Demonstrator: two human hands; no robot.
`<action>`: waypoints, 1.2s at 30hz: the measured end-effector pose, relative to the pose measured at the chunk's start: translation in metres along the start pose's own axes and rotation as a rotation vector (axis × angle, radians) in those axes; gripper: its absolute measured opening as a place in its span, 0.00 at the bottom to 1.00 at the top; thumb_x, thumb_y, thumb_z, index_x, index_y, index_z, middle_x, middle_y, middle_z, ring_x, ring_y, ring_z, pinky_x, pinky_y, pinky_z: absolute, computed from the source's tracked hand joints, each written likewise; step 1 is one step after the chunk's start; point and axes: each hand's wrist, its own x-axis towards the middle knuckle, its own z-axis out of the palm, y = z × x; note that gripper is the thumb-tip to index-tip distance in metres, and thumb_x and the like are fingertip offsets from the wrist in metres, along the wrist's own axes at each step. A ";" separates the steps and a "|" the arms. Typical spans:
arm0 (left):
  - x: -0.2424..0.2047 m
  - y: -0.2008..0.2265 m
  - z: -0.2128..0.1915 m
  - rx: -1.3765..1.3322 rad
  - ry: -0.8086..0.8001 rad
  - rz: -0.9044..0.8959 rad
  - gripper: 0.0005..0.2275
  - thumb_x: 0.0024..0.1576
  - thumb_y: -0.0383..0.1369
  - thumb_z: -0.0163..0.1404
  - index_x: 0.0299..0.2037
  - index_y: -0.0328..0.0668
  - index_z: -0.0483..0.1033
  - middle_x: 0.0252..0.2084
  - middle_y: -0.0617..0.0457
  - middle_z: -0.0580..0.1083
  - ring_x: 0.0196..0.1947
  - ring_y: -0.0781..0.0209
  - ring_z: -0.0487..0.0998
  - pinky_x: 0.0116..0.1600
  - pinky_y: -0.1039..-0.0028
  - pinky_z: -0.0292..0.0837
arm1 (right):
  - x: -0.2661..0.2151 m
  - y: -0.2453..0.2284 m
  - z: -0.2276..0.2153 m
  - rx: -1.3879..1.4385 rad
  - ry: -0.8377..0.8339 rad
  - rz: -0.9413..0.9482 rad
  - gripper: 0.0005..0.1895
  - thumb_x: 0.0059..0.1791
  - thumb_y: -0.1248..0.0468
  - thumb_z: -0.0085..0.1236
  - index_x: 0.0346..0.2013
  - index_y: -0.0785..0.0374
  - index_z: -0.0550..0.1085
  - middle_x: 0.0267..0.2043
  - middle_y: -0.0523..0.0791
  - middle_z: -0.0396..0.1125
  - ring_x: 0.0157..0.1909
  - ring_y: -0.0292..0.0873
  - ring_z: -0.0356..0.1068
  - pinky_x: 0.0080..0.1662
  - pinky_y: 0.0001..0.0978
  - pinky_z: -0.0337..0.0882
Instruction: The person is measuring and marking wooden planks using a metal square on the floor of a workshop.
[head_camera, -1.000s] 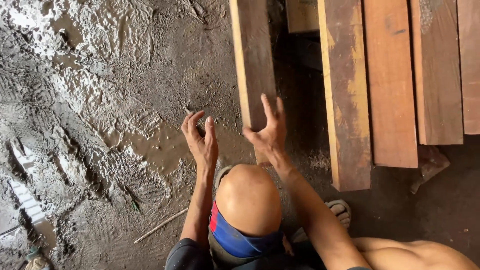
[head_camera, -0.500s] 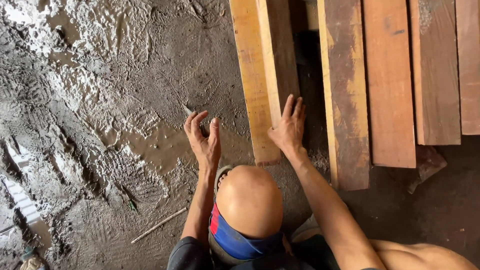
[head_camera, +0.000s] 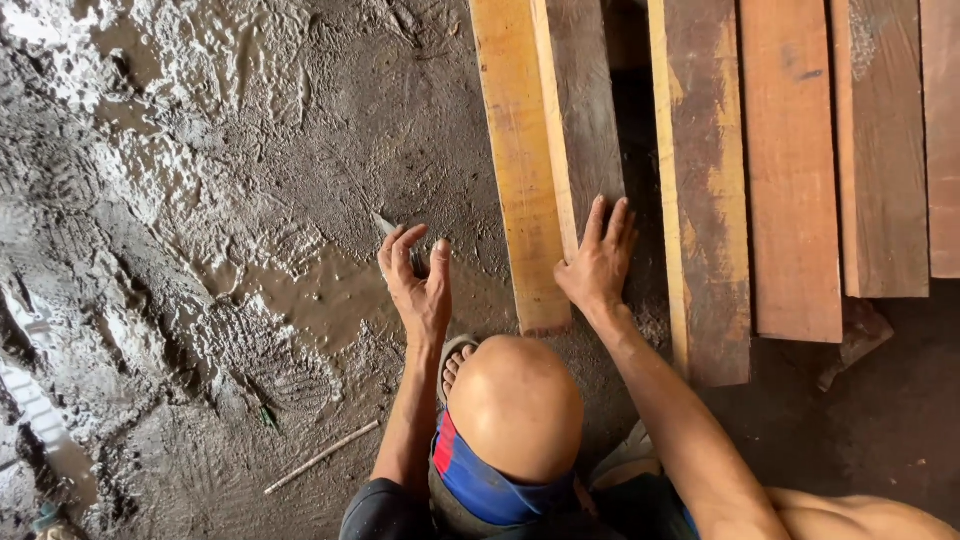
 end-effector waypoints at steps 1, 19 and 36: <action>0.000 -0.003 0.000 -0.005 0.001 0.022 0.14 0.63 0.41 0.56 0.55 0.49 0.75 0.57 0.41 0.65 0.66 0.37 0.67 0.68 0.40 0.59 | -0.002 -0.002 -0.003 0.066 0.065 -0.022 0.60 0.27 0.66 0.67 0.74 0.72 0.56 0.74 0.70 0.44 0.73 0.79 0.47 0.67 0.74 0.51; -0.005 0.064 -0.044 -0.487 0.034 0.006 0.09 0.66 0.35 0.53 0.54 0.46 0.73 0.34 0.55 0.74 0.23 0.71 0.72 0.27 0.81 0.73 | 0.011 0.016 -0.026 0.447 0.233 -0.051 0.38 0.49 0.52 0.70 0.65 0.65 0.63 0.73 0.59 0.54 0.73 0.61 0.58 0.67 0.50 0.65; -0.001 0.031 -0.046 -0.722 0.254 -0.454 0.10 0.59 0.34 0.60 0.46 0.42 0.74 0.35 0.45 0.76 0.18 0.66 0.71 0.26 0.79 0.65 | 0.000 -0.026 -0.019 0.306 0.731 -0.346 0.30 0.43 0.62 0.70 0.59 0.67 0.77 0.72 0.61 0.55 0.70 0.64 0.60 0.67 0.54 0.61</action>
